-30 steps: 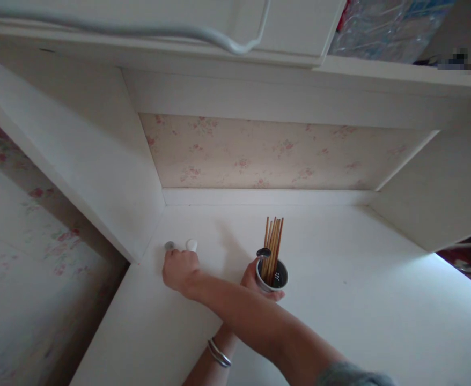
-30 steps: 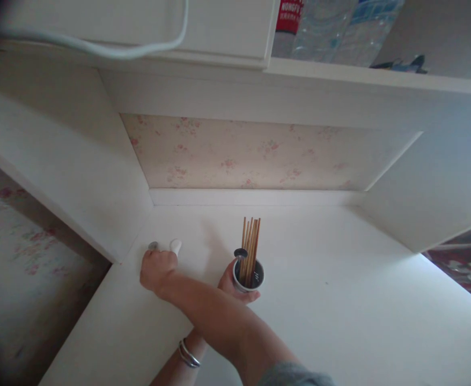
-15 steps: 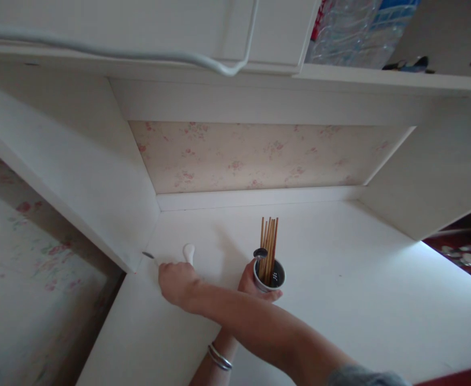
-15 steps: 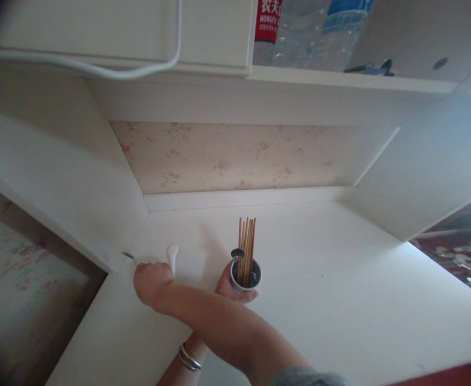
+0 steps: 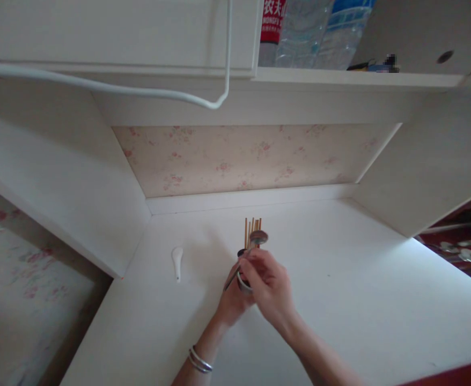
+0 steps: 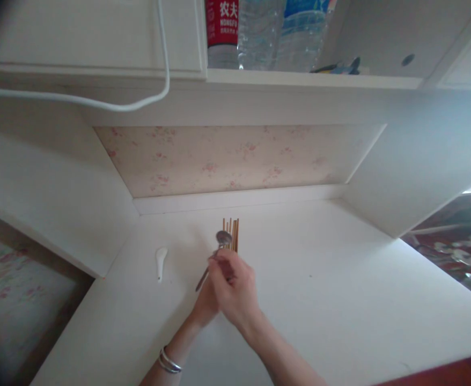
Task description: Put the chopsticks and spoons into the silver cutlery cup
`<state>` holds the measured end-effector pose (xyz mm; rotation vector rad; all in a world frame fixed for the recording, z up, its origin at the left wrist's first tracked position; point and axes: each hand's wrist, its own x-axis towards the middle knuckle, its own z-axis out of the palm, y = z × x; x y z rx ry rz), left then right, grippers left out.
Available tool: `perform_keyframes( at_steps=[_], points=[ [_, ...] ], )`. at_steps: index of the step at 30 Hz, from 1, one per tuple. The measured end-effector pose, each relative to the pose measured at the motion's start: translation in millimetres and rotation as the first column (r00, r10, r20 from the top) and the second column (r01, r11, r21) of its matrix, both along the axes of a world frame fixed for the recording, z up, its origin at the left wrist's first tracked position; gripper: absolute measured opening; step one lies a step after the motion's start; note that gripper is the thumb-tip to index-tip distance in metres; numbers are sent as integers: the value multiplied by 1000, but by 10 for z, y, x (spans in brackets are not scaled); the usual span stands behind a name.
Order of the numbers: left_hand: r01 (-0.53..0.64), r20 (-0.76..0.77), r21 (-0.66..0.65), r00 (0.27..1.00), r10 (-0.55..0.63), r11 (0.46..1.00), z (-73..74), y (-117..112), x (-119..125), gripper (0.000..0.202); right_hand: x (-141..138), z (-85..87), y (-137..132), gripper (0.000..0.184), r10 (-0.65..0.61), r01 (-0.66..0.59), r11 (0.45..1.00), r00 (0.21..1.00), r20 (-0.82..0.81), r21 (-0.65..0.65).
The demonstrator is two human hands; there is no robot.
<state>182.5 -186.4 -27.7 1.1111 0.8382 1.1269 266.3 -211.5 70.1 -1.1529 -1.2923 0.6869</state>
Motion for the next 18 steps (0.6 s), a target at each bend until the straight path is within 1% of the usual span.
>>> perform_keyframes(
  at_steps=[3, 5, 7, 10, 12, 14, 18],
  points=[
    [85, 56, 46, 995, -87, 995, -30, -28, 17, 83, 417, -79, 53, 19, -166, 166, 986, 984, -61, -1],
    [95, 47, 44, 994, -98, 994, -51, -33, 18, 83, 596, -124, 68, 21, -244, 244, 970, 970, -15, 4],
    [81, 15, 37, 997, -82, 996, -56, -32, 21, 82, 690, -174, 63, 21, -282, 282, 959, 955, 91, 21],
    [66, 2, 52, 998, -66, 996, -39, -28, 36, 81, 719, -268, 52, 20, -276, 265, 961, 924, 266, 77],
    [55, 1, 65, 998, -55, 996, -27, -27, 51, 80, 705, -342, 62, 19, -249, 229, 968, 908, 337, 100],
    [31, -23, 75, 999, -30, 997, -25, -27, 64, 80, 687, -422, 87, 19, -230, 211, 973, 905, 359, 91],
    [-3, -89, 57, 996, 8, 998, -44, -25, 78, 79, 654, -585, 134, 23, -208, 211, 977, 923, 323, 26]
  ],
)
